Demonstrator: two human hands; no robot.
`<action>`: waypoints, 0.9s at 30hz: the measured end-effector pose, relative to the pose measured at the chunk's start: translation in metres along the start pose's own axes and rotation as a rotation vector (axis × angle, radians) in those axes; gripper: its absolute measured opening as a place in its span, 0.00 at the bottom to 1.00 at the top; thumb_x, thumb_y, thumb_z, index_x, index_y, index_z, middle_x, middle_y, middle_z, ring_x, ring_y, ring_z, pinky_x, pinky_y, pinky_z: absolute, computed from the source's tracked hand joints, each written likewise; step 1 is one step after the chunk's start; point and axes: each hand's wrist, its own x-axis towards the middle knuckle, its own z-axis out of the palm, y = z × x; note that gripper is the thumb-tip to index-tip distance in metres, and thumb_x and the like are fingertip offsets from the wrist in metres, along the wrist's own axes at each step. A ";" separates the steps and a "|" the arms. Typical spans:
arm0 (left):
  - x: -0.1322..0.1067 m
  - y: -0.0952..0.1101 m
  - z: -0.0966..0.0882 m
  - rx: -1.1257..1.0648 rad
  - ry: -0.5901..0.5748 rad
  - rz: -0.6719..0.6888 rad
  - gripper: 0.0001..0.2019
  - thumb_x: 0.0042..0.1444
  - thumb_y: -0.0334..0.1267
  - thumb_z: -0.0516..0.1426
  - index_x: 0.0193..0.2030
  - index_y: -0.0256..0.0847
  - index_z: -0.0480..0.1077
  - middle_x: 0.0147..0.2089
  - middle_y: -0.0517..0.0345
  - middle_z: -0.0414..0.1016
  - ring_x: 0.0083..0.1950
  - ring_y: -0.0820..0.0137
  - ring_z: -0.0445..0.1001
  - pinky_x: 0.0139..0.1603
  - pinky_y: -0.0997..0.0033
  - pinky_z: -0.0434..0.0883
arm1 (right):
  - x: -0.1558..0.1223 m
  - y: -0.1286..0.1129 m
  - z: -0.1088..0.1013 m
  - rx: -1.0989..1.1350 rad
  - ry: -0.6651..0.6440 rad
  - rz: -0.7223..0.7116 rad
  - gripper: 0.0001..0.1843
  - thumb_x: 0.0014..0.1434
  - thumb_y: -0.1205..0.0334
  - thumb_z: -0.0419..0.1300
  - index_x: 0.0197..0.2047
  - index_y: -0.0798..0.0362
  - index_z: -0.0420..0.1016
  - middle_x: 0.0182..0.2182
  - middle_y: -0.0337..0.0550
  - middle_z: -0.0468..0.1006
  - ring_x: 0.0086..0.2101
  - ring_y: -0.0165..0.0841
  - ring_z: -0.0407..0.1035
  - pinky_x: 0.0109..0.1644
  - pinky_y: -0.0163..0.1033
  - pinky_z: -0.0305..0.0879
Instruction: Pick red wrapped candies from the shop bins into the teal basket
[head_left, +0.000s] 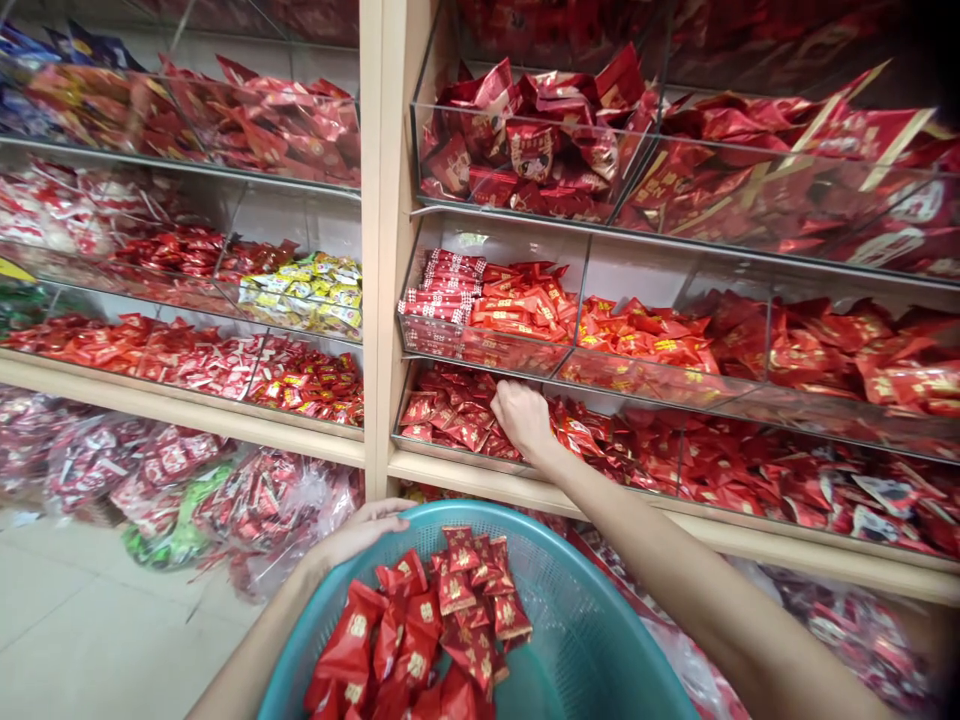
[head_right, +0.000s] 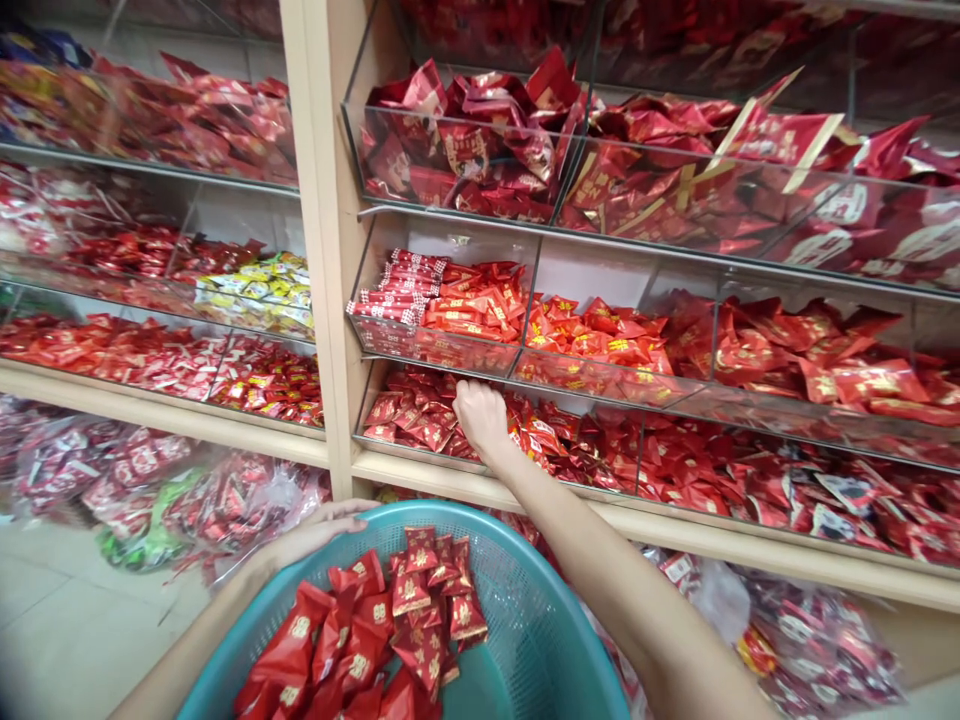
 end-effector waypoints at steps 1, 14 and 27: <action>0.000 0.001 0.001 0.000 -0.003 -0.002 0.20 0.44 0.41 0.59 0.45 0.40 0.72 0.43 0.55 0.77 0.45 0.58 0.72 0.47 0.65 0.66 | -0.003 0.001 0.000 0.000 0.027 0.003 0.11 0.60 0.67 0.43 0.36 0.55 0.66 0.32 0.48 0.73 0.34 0.35 0.67 0.34 0.35 0.55; -0.008 0.014 0.007 0.030 0.010 -0.050 0.20 0.42 0.45 0.59 0.45 0.45 0.72 0.45 0.57 0.77 0.47 0.57 0.71 0.49 0.64 0.66 | -0.089 0.008 -0.035 0.287 0.255 -0.104 0.13 0.61 0.64 0.45 0.26 0.54 0.64 0.23 0.40 0.68 0.25 0.28 0.61 0.31 0.33 0.51; -0.008 0.018 0.011 0.028 0.011 -0.065 0.21 0.43 0.44 0.60 0.47 0.47 0.71 0.45 0.58 0.77 0.46 0.57 0.71 0.49 0.63 0.66 | -0.179 -0.001 -0.002 0.242 -0.115 -0.399 0.08 0.57 0.69 0.50 0.27 0.53 0.63 0.24 0.38 0.68 0.27 0.31 0.63 0.33 0.36 0.56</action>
